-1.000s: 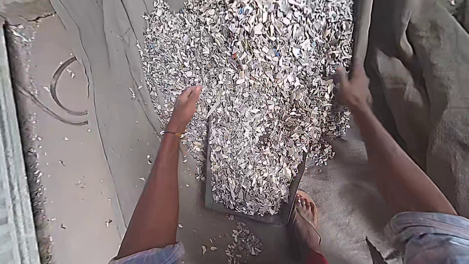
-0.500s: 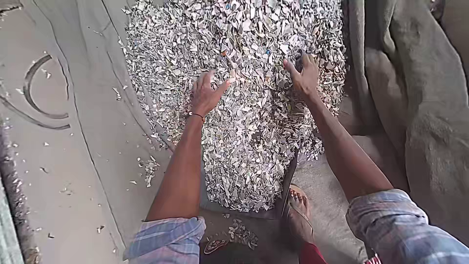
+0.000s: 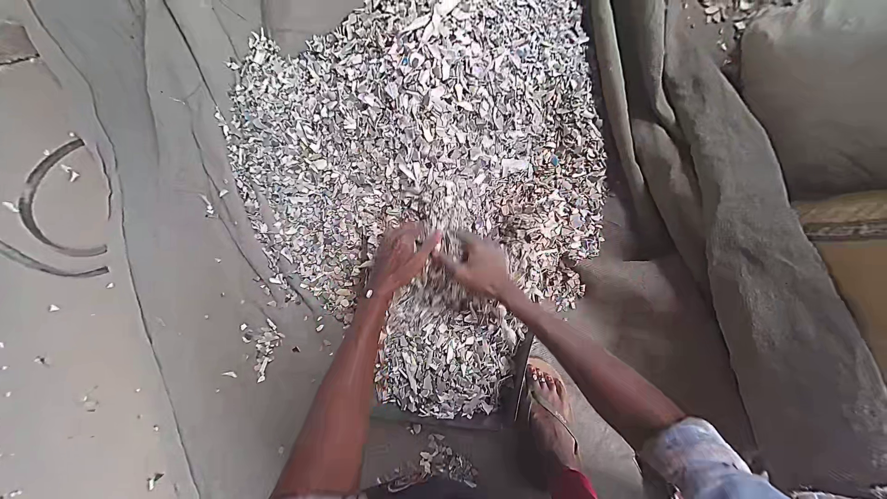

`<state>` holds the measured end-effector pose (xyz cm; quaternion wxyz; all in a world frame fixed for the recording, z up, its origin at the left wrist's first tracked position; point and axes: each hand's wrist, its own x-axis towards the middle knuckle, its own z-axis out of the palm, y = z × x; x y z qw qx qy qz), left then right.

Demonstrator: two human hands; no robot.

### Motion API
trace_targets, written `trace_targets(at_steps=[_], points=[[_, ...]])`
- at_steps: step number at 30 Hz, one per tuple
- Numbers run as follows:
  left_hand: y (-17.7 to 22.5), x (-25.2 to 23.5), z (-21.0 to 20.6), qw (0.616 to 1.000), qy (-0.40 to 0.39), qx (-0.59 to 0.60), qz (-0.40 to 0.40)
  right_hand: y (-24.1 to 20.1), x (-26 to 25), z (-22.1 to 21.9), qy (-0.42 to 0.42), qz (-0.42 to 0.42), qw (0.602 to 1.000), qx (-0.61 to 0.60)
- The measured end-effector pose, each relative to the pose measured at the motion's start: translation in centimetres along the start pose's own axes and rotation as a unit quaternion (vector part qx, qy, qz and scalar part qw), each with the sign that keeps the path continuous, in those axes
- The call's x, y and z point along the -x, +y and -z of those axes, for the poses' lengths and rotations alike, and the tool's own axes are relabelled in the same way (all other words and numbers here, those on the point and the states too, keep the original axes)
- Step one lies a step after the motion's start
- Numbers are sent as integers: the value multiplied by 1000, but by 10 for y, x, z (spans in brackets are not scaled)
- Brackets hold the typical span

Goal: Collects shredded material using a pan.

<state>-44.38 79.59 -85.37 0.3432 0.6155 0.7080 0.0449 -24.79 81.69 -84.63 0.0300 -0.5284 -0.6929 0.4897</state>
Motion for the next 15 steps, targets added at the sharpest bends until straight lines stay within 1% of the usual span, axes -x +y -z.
trace_targets(at_steps=[2,3,4,5,6,7,8,9,10,12,13,15], points=[[1,24,0,996,-81,13,-32,7,35,-9,-39,29,996,-71],[-2,33,1,993,-101,29,-51,13,48,-5,-29,47,989,-136],[-7,37,5,992,-90,59,-63,20,57,9,2,46,982,-181],[-13,38,12,993,-49,93,-62,31,58,28,63,34,979,-192],[-19,35,21,992,12,120,-46,46,53,52,147,20,976,-158],[-27,28,33,987,82,133,-24,67,41,78,227,-1,969,-94],[-35,17,44,979,142,147,5,91,28,104,277,-32,960,-31],[-43,7,51,971,184,150,36,112,14,126,295,-77,952,3],[-50,-3,55,967,195,150,63,131,2,140,301,-124,945,14],[-60,-18,46,972,161,130,108,149,-15,142,293,-192,937,-1],[-60,-25,38,979,136,99,114,147,-19,134,286,-209,935,-7],[-54,-34,27,986,110,20,124,121,-24,110,268,-229,936,-6]])
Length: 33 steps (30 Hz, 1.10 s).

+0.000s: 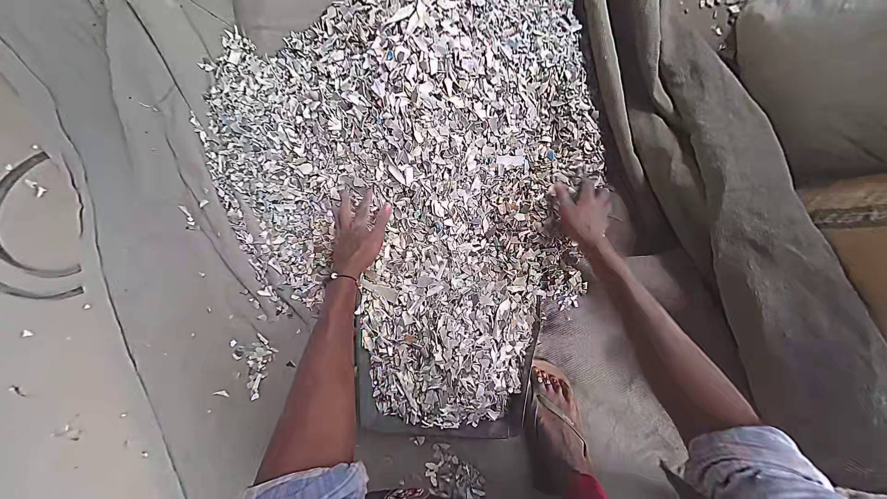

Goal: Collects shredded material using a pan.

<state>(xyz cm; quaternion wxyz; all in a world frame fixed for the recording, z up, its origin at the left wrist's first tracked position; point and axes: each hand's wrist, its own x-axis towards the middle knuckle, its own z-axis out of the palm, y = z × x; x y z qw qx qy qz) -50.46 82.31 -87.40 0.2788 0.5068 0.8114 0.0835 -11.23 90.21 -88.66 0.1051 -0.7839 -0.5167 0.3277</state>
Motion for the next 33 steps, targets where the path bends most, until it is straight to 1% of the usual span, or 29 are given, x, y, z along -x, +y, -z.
trace_targets(at_steps=[2,4,5,6,7,8,9,10,11,13,14,15,17,18,19,20,21,22,23,24,26,27,28,30,32,33], points=[[3,-1,2,1000,-9,-27,5,-26,34,-19,-39,29,999,5],[0,-6,9,999,-28,-21,5,-53,67,-25,-134,104,985,-31],[-5,-11,12,999,-38,-11,0,-65,78,-24,-202,128,968,-70],[-11,-15,15,999,-45,0,-8,-75,86,-18,-251,141,952,-106],[-15,-16,19,999,-50,13,-9,-79,86,-9,-245,150,950,-125],[-17,-15,21,998,-55,27,1,-79,76,1,-185,156,963,-121],[-17,-12,22,997,-58,39,11,-75,54,13,-103,155,977,-102],[-17,-11,22,997,-56,46,17,-68,19,20,-21,144,987,-72],[-16,-10,21,998,-46,51,14,-61,-16,25,39,117,991,-46],[-11,-2,12,998,-8,56,-4,-48,-64,16,101,51,993,-19],[-6,4,4,999,5,40,-18,-47,-72,4,112,40,993,-2],[-1,10,-6,999,12,16,-32,-49,-70,-10,110,54,992,22],[15,23,-23,998,-9,-42,-37,-56,-39,-35,73,121,988,63],[22,30,-28,997,-24,-55,-47,-62,-16,-41,29,161,984,73],[28,37,-30,995,-42,-57,-70,-67,9,-43,-33,205,976,71],[31,43,-30,992,-53,-37,-107,-72,31,-40,-106,243,963,50],[32,45,-25,988,-61,3,-141,-79,47,-33,-176,261,949,8],[34,44,-16,983,-75,50,-162,-87,55,-22,-209,265,941,-31],[35,42,-5,978,-76,104,-164,-93,52,-11,-192,268,943,-50],[35,38,6,974,-54,157,-152,-100,37,-2,-142,265,952,-57],[38,13,22,965,5,234,-118,-104,-19,4,-23,239,970,-31],[41,-11,25,961,18,251,-111,-105,-48,2,3,211,977,-17],[46,-31,25,963,13,249,-105,-103,-71,-3,9,187,982,-8],[61,-52,12,979,4,181,-94,-102,-86,-14,-4,179,983,34],[74,-50,-10,991,20,104,-86,-104,-72,-24,-40,198,974,99],[77,-45,-18,993,27,77,-82,-108,-61,-29,-73,220,964,128]])
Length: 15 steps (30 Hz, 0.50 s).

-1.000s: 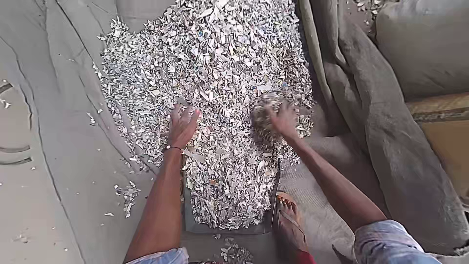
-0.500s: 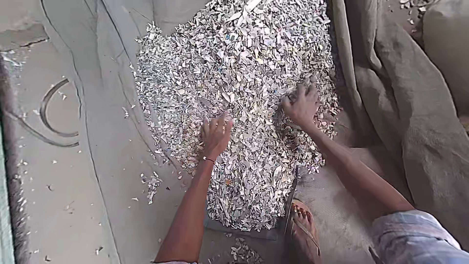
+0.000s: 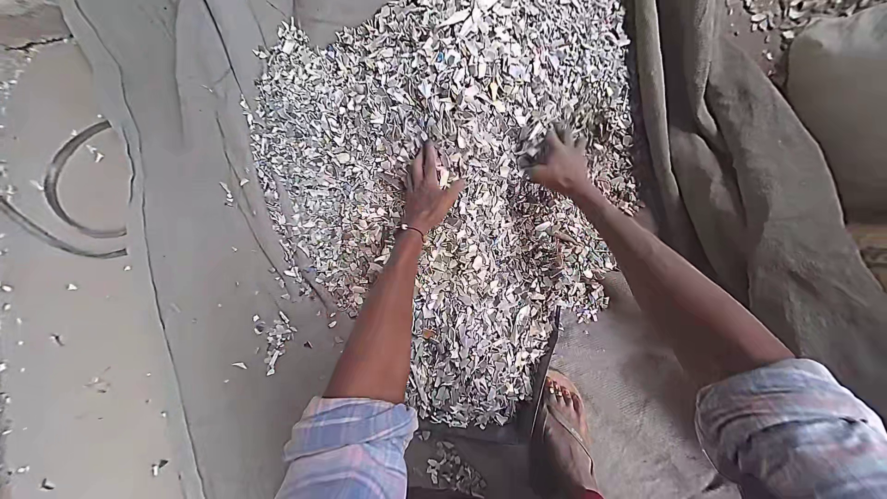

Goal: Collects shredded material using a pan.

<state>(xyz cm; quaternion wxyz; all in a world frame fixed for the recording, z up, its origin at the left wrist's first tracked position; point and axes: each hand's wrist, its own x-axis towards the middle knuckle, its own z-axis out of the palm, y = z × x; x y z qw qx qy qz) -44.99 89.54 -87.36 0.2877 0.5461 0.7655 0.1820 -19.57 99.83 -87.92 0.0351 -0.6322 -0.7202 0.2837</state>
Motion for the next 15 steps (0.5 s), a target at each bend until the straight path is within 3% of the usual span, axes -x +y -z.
trace_targets(at_steps=[3,9,12,15], points=[[5,11,-8,1000,-26,-8,15,-34,23,-14,-86,56,994,44],[2,35,6,994,-102,42,9,-72,73,-20,-219,72,973,13],[7,70,21,985,-156,48,51,-77,121,-22,-252,79,964,-19],[1,110,25,982,-180,50,17,-82,189,-27,-272,89,958,-19]])
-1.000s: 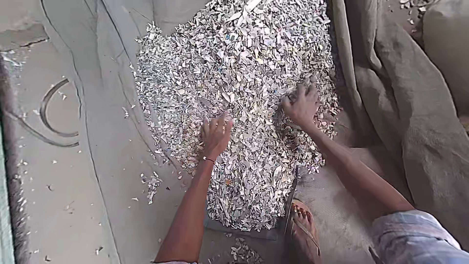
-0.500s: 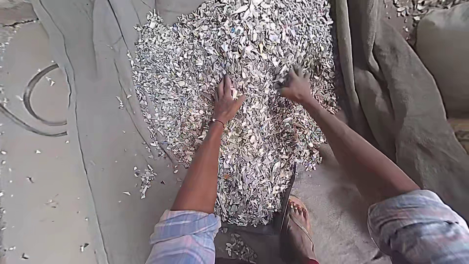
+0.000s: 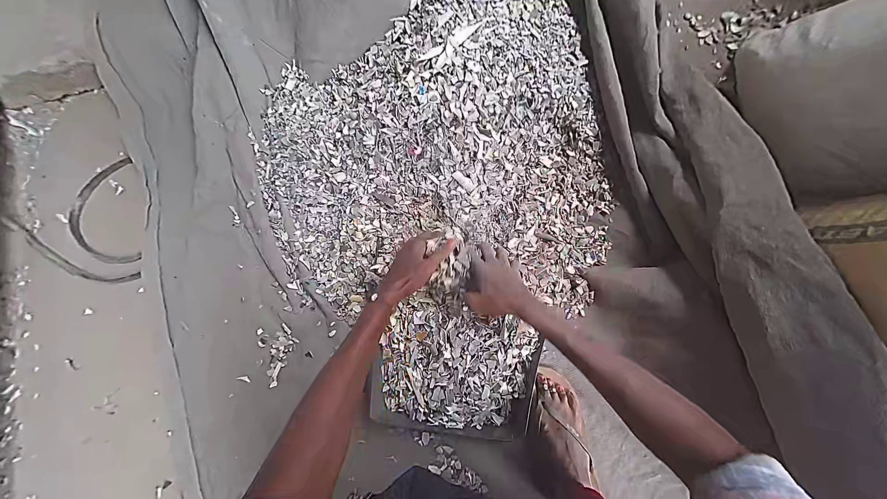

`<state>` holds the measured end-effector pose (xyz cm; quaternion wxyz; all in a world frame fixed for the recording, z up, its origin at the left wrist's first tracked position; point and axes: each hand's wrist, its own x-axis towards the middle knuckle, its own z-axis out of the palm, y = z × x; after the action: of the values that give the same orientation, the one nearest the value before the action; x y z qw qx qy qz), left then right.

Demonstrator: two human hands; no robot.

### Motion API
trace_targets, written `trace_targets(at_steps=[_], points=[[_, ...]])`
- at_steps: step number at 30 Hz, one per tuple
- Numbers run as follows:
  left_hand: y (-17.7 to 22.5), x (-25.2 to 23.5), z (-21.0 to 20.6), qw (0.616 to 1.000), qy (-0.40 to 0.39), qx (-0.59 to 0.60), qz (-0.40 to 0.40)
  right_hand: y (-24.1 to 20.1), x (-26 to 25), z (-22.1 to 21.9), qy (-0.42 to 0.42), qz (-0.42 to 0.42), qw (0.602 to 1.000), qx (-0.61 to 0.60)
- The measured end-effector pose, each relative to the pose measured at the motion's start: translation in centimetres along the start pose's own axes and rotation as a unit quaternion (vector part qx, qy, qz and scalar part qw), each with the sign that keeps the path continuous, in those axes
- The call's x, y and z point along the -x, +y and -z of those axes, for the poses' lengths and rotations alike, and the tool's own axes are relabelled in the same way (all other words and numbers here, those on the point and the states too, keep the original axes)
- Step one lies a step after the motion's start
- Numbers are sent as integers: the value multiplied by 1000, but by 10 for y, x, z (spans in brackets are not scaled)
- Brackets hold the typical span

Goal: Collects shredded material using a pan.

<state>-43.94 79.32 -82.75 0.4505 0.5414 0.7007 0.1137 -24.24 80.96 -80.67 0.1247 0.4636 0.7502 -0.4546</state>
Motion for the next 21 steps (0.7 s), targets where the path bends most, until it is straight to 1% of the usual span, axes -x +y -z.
trace_targets(at_steps=[2,4,5,6,7,8,9,10,11,12,13,14,16,19,21], points=[[-6,30,-5,996,-28,-33,-82,-3,37,-20,-20,48,998,-28],[-5,58,-7,983,-60,-68,-160,4,62,-28,-40,142,986,-77],[-5,70,-7,978,-66,-81,-182,13,66,-24,-42,187,975,-116],[-6,80,-7,977,-64,-77,-185,25,65,-14,-22,209,963,-169],[-9,87,-7,981,-47,-65,-174,39,60,2,24,196,959,-206],[-14,92,-7,986,-16,-51,-156,57,50,22,96,143,962,-212],[-21,93,-6,990,19,-43,-135,79,34,43,178,69,963,-189],[-27,90,-3,992,52,-41,-110,106,12,63,252,-6,956,-149],[-34,84,0,991,86,-41,-92,134,-15,80,305,-75,943,-105],[-41,79,1,989,118,-31,-81,156,-38,92,337,-129,929,-83],[-46,74,1,989,134,-7,-69,169,-58,96,350,-169,918,-73],[-53,70,-1,990,124,22,-56,171,-74,91,357,-189,913,-59],[-68,65,-11,996,69,42,-24,154,-95,69,370,-206,906,-16],[-72,59,-28,998,31,-53,1,118,-102,51,368,-176,913,10],[-68,57,-31,996,10,-86,21,97,-99,48,334,-151,931,8]])
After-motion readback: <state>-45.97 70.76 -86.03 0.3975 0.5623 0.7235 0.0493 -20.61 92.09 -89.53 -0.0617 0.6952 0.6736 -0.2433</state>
